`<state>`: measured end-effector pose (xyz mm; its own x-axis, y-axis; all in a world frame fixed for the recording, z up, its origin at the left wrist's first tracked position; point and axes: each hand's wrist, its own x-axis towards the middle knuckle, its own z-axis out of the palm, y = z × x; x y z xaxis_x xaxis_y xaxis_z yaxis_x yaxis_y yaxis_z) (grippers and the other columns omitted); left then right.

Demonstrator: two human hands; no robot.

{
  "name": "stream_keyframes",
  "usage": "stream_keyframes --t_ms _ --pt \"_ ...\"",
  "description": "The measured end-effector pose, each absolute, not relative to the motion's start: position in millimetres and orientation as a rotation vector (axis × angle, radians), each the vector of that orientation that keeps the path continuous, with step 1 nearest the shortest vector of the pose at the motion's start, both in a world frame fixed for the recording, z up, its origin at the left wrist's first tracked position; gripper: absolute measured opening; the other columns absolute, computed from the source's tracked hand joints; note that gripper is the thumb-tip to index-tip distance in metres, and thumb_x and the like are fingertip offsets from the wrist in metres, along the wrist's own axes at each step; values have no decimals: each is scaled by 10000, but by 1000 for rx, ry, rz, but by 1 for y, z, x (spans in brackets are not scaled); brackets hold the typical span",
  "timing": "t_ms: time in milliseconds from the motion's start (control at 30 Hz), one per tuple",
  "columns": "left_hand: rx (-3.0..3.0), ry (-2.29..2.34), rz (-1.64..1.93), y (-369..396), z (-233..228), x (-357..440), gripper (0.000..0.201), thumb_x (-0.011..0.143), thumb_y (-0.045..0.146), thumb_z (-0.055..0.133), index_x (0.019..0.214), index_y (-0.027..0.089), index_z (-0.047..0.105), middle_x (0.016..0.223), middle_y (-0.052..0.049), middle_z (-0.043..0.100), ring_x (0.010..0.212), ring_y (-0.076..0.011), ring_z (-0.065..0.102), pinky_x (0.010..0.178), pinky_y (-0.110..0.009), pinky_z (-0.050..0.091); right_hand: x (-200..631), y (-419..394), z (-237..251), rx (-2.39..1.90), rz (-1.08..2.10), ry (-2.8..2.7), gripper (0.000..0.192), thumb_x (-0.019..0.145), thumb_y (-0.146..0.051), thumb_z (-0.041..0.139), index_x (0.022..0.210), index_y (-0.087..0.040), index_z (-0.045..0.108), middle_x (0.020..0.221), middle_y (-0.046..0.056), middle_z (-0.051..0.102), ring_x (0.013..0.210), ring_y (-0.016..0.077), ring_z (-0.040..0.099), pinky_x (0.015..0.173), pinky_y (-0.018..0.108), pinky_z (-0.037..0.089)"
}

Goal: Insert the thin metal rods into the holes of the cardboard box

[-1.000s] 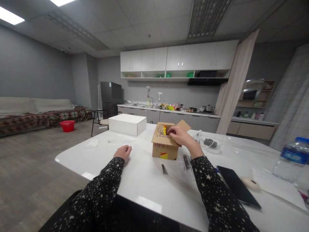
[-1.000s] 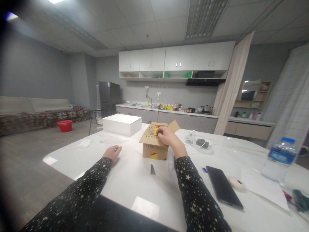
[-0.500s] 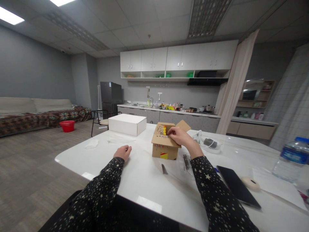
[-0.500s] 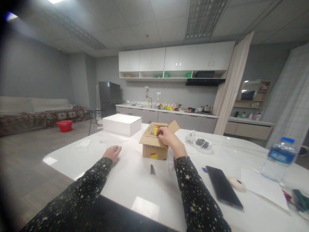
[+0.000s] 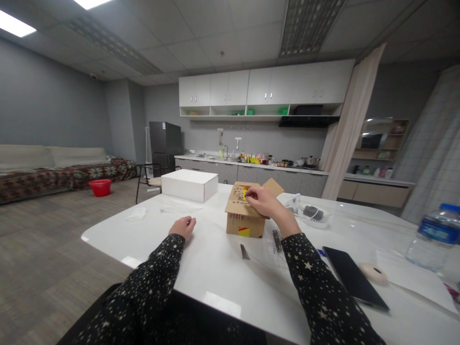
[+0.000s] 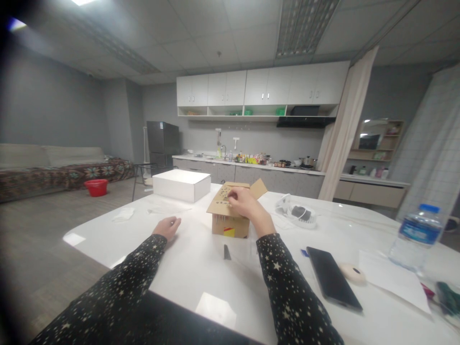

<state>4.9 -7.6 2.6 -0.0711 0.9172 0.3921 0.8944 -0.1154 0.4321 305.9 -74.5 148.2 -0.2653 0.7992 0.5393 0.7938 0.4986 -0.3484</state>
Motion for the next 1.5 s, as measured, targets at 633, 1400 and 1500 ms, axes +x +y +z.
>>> stream_keyframes --t_ms 633,1400,1500 --pt "2160 2072 831 -8 1 7 360 850 425 369 621 213 548 690 -44 633 703 -181 574 635 -247 359 251 -132 72 -830 -239 -2566 129 885 -205 470 915 -169 590 939 78 590 820 172 560 719 288 450" --pt "2162 2157 644 -15 5 12 371 860 430 330 705 215 589 810 -67 676 784 -206 601 649 -264 361 293 -123 6 -1278 -117 -2370 299 895 -265 448 1118 -177 625 1158 126 593 1066 258 541 945 392 415" --pt "2161 2164 632 -16 4 12 371 858 431 327 711 215 590 815 -65 678 794 -203 603 662 -264 369 293 -123 7 -1319 -80 -2401 304 911 -283 413 1097 -179 630 1143 118 602 1040 247 550 937 374 405"
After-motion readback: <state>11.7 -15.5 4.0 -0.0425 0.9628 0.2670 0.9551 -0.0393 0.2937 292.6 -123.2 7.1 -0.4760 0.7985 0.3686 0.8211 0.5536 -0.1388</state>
